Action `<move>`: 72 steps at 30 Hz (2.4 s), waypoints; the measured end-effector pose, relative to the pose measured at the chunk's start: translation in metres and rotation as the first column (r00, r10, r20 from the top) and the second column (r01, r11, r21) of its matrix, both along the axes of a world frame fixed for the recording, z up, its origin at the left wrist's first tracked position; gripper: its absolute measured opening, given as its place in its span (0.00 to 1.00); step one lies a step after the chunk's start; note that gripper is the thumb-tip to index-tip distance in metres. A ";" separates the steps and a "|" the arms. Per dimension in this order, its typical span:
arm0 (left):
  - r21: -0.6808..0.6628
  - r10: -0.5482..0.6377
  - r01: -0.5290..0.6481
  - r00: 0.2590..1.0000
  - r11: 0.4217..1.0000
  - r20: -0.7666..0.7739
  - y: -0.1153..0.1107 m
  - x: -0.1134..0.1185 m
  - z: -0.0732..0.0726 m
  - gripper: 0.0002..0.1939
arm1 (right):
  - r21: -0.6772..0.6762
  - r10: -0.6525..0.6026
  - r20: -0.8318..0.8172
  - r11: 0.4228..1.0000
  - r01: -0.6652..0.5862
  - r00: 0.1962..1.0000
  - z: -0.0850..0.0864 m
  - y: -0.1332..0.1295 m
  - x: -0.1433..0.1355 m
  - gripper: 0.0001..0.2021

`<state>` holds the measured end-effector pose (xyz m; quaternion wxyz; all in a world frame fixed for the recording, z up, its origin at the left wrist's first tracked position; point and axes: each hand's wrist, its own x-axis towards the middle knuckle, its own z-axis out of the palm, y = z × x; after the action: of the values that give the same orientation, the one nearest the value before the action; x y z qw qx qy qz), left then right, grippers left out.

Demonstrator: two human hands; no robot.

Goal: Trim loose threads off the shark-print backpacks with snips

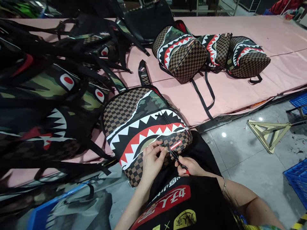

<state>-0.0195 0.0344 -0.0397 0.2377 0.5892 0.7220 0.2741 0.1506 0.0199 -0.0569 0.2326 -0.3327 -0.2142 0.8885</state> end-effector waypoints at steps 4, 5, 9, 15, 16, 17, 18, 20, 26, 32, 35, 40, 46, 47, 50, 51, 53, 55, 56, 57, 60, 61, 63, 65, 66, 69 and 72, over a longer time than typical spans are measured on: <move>0.027 0.025 -0.026 0.999 0.999 0.042 -0.002 0.001 -0.004 0.12 | -0.078 -0.064 -0.063 0.995 0.059 0.996 0.001 0.002 -0.012 0.23; 0.034 0.031 -0.033 0.998 0.999 0.048 -0.003 0.002 -0.005 0.12 | -0.099 -0.081 -0.074 0.992 0.073 0.994 0.001 0.003 -0.015 0.23; 0.081 0.052 -0.058 0.996 0.995 0.073 -0.006 0.006 -0.008 0.11 | -0.136 -0.112 -0.107 0.986 0.097 0.988 -0.002 0.002 -0.023 0.22; 0.133 0.119 -0.157 0.958 0.979 0.260 -0.008 0.000 -0.004 0.11 | -0.068 -0.029 -0.148 0.997 0.019 0.989 -0.003 -0.002 -0.018 0.20; 0.137 0.124 -0.171 0.946 0.976 0.299 -0.010 -0.003 -0.002 0.11 | -0.010 -0.008 -0.128 1.000 0.007 0.992 -0.001 -0.001 -0.014 0.20; 0.138 0.117 -0.171 0.935 0.975 0.335 -0.012 -0.005 0.001 0.11 | 0.080 -0.006 -0.074 0.997 0.012 0.997 0.001 0.002 -0.008 0.19; 0.136 0.095 -0.154 0.926 0.979 0.365 -0.016 -0.008 0.005 0.12 | 0.207 -0.035 0.019 0.978 0.030 0.999 0.004 0.006 -0.002 0.18; 0.122 0.005 -0.059 0.916 0.991 0.402 -0.024 -0.010 0.013 0.13 | 0.535 -0.180 0.257 0.845 0.016 0.950 0.007 0.019 0.016 0.15; 0.021 -0.368 0.392 0.844 0.920 0.390 -0.051 0.000 0.020 0.15 | 0.896 -0.461 0.444 0.211 -0.390 0.769 -0.004 0.073 0.072 0.13; -0.132 -0.393 0.496 0.801 0.858 0.452 -0.063 0.011 0.006 0.17 | 0.845 -0.401 0.473 -0.048 -0.533 0.785 -0.006 0.097 0.078 0.09; -0.164 -0.365 0.469 0.826 0.868 0.429 -0.062 0.011 0.007 0.15 | 0.815 -0.368 0.504 -0.096 -0.571 0.781 -0.002 0.104 0.072 0.10; -0.159 -0.361 0.442 0.856 0.883 0.370 -0.059 0.013 0.010 0.14 | 0.752 -0.364 0.511 -0.249 -0.610 0.779 0.000 0.113 0.069 0.12; -0.161 -0.361 0.445 0.852 0.881 0.379 -0.060 0.014 0.010 0.14 | 0.727 -0.374 0.517 -0.282 -0.626 0.770 0.001 0.111 0.069 0.13; -0.159 -0.358 0.441 0.853 0.883 0.378 -0.061 0.014 0.010 0.14 | 0.731 -0.372 0.517 -0.278 -0.624 0.771 0.001 0.110 0.070 0.12; -0.153 -0.349 0.430 0.857 0.890 0.378 -0.062 0.013 0.009 0.15 | 0.753 -0.380 0.505 -0.247 -0.611 0.775 0.000 0.110 0.076 0.11; -0.152 -0.345 0.425 0.859 0.893 0.378 -0.062 0.013 0.008 0.15 | 0.764 -0.383 0.497 -0.233 -0.602 0.779 0.000 0.111 0.077 0.11; -0.150 -0.339 0.418 0.862 0.896 0.377 -0.062 0.014 0.007 0.15 | 0.774 -0.377 0.499 -0.212 -0.597 0.780 0.001 0.112 0.078 0.11; -0.141 -0.344 0.421 0.860 0.896 0.378 -0.062 0.015 0.006 0.14 | 0.757 -0.360 0.527 -0.213 -0.618 0.770 0.002 0.113 0.076 0.11; -0.134 -0.349 0.424 0.857 0.896 0.378 -0.062 0.015 0.006 0.14 | 0.742 -0.350 0.544 -0.223 -0.632 0.763 0.003 0.114 0.074 0.12; -0.128 -0.353 0.426 0.857 0.896 0.376 -0.061 0.015 0.006 0.14 | 0.728 -0.342 0.556 -0.239 -0.643 0.757 0.004 0.114 0.071 0.12; -0.125 -0.353 0.421 0.861 0.898 0.365 -0.061 0.015 0.007 0.15 | 0.698 -0.327 0.571 -0.289 -0.655 0.753 0.006 0.117 0.064 0.13; -0.125 -0.349 0.416 0.865 0.901 0.361 -0.061 0.015 0.007 0.15 | 0.693 -0.327 0.573 -0.296 -0.657 0.752 0.006 0.118 0.062 0.14; -0.125 -0.343 0.406 0.871 0.905 0.352 -0.062 0.015 0.007 0.14 | 0.693 -0.321 0.574 -0.300 -0.656 0.753 0.006 0.120 0.061 0.15; -0.123 -0.344 0.405 0.873 0.906 0.345 -0.062 0.016 0.007 0.14 | 0.705 -0.306 0.570 -0.293 -0.645 0.762 0.005 0.121 0.061 0.15; -0.119 -0.348 0.408 0.872 0.905 0.344 -0.062 0.016 0.007 0.14 | 0.713 -0.298 0.568 -0.288 -0.639 0.767 0.005 0.122 0.061 0.15; -0.110 -0.354 0.412 0.869 0.905 0.345 -0.061 0.017 0.007 0.14 | 0.710 -0.283 0.580 -0.283 -0.645 0.764 0.006 0.123 0.060 0.15; -0.113 -0.350 0.410 0.869 0.905 0.350 -0.060 0.018 0.007 0.14 | 0.681 -0.272 0.612 -0.296 -0.670 0.743 0.007 0.125 0.058 0.15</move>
<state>-0.0017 -0.0259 -0.0328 0.4549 0.6430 0.5648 0.2462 0.2087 0.1446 -0.0495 0.1415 -0.2145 -0.9382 0.2317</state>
